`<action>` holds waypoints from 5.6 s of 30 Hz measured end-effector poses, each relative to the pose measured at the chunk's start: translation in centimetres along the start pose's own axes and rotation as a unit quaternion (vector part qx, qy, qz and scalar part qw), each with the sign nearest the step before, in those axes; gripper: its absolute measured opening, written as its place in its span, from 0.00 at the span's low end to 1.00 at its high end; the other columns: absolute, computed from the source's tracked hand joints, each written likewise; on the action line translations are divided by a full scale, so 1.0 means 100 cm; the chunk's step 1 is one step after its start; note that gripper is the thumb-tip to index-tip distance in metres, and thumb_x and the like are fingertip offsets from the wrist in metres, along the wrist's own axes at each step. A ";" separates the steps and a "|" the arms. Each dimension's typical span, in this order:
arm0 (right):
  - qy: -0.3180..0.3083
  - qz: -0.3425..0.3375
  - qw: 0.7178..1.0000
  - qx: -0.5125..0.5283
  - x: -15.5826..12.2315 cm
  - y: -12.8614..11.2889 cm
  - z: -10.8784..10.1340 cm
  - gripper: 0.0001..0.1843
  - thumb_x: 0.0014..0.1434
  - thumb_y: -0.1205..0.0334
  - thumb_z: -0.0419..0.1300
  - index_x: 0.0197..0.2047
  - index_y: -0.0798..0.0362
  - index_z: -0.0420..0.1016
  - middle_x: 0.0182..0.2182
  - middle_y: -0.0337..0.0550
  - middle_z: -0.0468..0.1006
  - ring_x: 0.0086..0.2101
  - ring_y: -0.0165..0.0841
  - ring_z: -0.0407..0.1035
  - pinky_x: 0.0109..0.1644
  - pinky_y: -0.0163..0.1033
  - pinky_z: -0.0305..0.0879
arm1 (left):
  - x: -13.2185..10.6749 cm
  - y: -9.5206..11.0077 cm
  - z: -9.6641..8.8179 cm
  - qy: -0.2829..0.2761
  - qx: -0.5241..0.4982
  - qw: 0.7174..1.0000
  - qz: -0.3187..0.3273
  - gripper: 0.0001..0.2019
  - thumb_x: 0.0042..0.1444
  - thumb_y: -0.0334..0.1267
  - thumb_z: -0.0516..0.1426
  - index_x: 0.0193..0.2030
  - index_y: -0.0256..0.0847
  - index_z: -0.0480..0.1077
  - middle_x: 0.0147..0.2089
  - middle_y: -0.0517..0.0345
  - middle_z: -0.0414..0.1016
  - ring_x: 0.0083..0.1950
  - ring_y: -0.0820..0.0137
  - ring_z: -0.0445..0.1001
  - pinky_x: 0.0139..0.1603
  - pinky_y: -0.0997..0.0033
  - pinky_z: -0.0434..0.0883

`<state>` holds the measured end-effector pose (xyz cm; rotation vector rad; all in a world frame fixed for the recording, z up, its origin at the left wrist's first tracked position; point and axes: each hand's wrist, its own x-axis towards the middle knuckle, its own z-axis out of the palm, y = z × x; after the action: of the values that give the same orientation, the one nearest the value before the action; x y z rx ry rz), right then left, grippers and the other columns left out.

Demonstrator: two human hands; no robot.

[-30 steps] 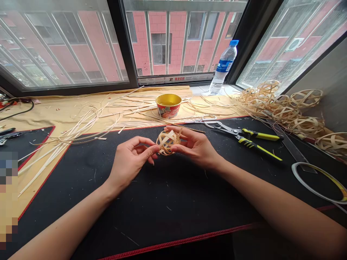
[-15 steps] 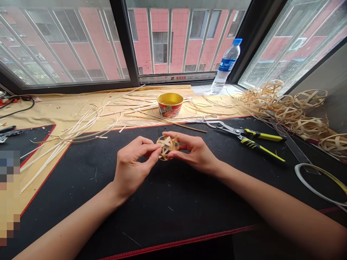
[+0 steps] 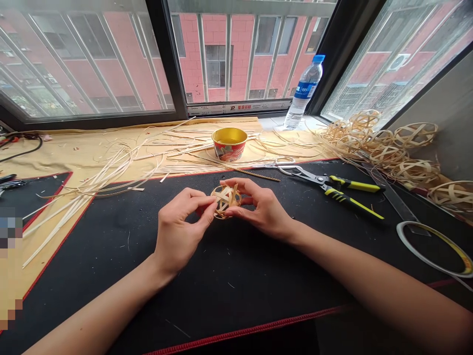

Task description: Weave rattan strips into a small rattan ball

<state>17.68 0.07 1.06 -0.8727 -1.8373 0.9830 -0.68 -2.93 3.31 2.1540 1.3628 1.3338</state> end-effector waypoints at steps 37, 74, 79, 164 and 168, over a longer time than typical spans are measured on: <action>0.005 0.129 0.968 0.213 0.008 0.009 0.001 0.22 0.52 0.52 0.65 0.46 0.51 0.65 0.44 0.46 0.73 0.37 0.34 0.74 0.36 0.40 0.76 | 0.002 -0.008 0.000 -0.077 -0.123 0.982 -0.122 0.10 0.52 0.41 0.60 0.39 0.38 0.75 0.36 0.56 0.72 0.34 0.70 0.73 0.37 0.72 0.73; -0.009 0.241 0.880 0.408 0.007 -0.007 0.002 0.15 0.59 0.57 0.60 0.47 0.54 0.68 0.37 0.45 0.78 0.30 0.32 0.77 0.36 0.40 0.77 | 0.010 -0.001 0.002 -0.055 -0.352 0.904 -0.237 0.10 0.45 0.34 0.67 0.30 0.36 0.69 0.25 0.62 0.75 0.24 0.76 0.72 0.22 0.81 0.69; 0.002 0.227 0.890 0.396 0.007 -0.005 0.002 0.18 0.55 0.54 0.63 0.46 0.55 0.71 0.40 0.47 0.78 0.31 0.32 0.76 0.37 0.41 0.77 | 0.009 0.000 0.002 -0.038 -0.350 0.905 -0.237 0.10 0.45 0.32 0.67 0.32 0.36 0.70 0.26 0.62 0.77 0.24 0.77 0.73 0.22 0.82 0.70; 0.079 0.380 0.855 0.344 0.033 0.003 -0.006 0.14 0.59 0.71 0.57 0.23 0.62 0.75 0.23 0.44 0.75 0.24 0.24 0.68 0.33 0.29 0.69 | 0.015 -0.013 -0.001 -0.114 -0.330 0.891 -0.289 0.18 0.49 0.40 0.64 0.46 0.33 0.75 0.26 0.54 0.77 0.20 0.72 0.72 0.15 0.78 0.68; 0.077 0.379 0.856 0.341 0.033 0.004 -0.006 0.14 0.59 0.71 0.58 0.23 0.62 0.75 0.22 0.42 0.74 0.24 0.24 0.68 0.31 0.28 0.67 | 0.015 -0.013 0.001 -0.125 -0.332 0.893 -0.276 0.16 0.47 0.36 0.65 0.45 0.35 0.77 0.25 0.56 0.77 0.21 0.74 0.71 0.17 0.79 0.68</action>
<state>17.01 3.20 2.11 -1.1748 -0.8380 1.8360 -1.17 -0.99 3.24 1.2940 1.0773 1.0354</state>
